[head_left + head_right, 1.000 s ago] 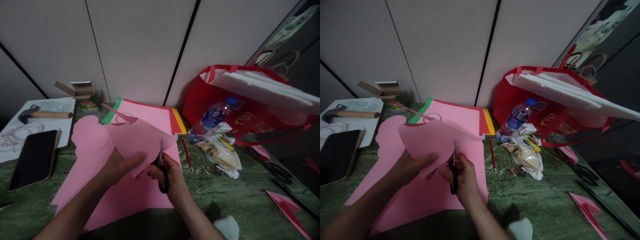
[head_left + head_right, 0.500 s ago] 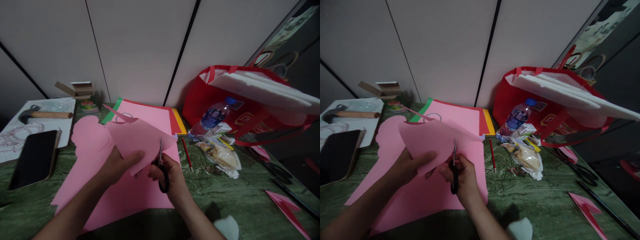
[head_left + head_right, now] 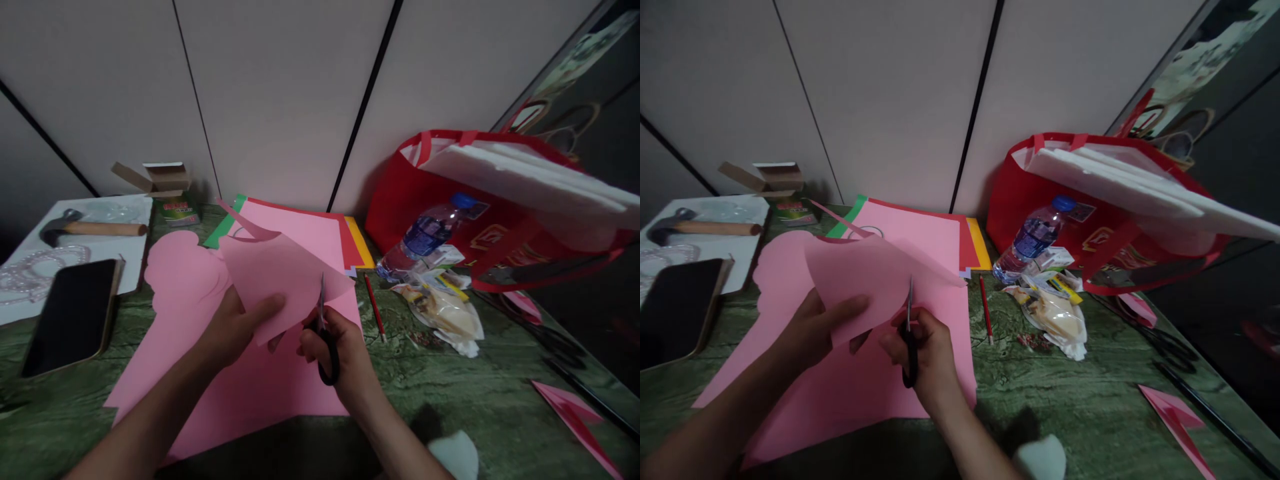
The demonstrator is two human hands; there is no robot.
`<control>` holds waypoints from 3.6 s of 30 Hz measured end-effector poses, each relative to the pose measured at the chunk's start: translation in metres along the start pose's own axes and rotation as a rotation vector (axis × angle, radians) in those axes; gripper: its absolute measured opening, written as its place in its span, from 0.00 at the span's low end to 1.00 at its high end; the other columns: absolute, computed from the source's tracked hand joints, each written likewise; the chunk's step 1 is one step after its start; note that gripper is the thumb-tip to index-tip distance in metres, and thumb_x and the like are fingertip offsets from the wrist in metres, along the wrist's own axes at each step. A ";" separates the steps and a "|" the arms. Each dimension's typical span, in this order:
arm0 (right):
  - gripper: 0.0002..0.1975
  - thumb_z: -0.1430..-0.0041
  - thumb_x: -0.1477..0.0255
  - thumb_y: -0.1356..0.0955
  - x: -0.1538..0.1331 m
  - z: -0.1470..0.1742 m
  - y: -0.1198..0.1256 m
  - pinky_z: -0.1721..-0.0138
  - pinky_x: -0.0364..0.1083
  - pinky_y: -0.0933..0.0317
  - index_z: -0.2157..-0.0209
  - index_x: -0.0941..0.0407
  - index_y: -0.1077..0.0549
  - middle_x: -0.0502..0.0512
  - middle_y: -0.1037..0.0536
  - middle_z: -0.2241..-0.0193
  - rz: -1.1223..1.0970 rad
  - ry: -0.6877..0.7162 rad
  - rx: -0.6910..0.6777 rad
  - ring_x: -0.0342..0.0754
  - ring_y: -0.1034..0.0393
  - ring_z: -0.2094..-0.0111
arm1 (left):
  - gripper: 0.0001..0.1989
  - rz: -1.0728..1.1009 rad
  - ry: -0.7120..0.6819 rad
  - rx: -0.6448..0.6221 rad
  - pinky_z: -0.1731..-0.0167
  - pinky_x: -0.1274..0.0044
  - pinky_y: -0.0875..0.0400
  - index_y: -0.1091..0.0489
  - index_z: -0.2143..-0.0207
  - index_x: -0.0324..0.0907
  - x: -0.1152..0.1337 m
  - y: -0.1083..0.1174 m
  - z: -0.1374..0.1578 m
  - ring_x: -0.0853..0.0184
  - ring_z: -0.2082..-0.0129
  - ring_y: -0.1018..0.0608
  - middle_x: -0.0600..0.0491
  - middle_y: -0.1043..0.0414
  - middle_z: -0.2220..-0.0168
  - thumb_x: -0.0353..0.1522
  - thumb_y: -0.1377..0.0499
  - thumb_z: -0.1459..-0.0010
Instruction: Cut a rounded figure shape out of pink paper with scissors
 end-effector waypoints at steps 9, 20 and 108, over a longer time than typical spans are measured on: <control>0.13 0.58 0.67 0.27 -0.004 0.003 -0.001 0.82 0.40 0.43 0.74 0.56 0.33 0.43 0.35 0.85 -0.018 -0.007 0.008 0.40 0.40 0.83 | 0.10 0.030 0.028 0.115 0.91 0.82 0.39 0.32 0.76 0.38 -0.002 0.003 -0.001 0.73 0.90 0.32 0.58 0.34 0.88 0.35 0.39 0.49; 0.12 0.59 0.67 0.28 0.001 0.002 -0.002 0.82 0.40 0.43 0.74 0.56 0.33 0.41 0.36 0.87 -0.026 -0.043 0.003 0.39 0.40 0.84 | 0.08 -0.003 0.033 0.198 0.92 0.83 0.40 0.31 0.74 0.38 -0.005 0.007 -0.001 0.75 0.90 0.33 0.59 0.35 0.87 0.34 0.38 0.52; 0.11 0.53 0.65 0.28 0.003 0.006 -0.012 0.72 0.43 0.44 0.75 0.57 0.31 0.46 0.34 0.79 -0.068 0.079 -0.038 0.42 0.41 0.75 | 0.19 -0.243 0.268 0.735 0.79 0.75 0.31 0.40 0.89 0.46 0.007 -0.048 0.022 0.67 0.86 0.30 0.57 0.37 0.91 0.41 0.42 0.52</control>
Point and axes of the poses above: each hand's wrist, its own z-axis away from the middle knuckle, its own y-axis out of the back of the hand, x = y × z, the point moved 2 cm from there along -z, towards the middle knuckle
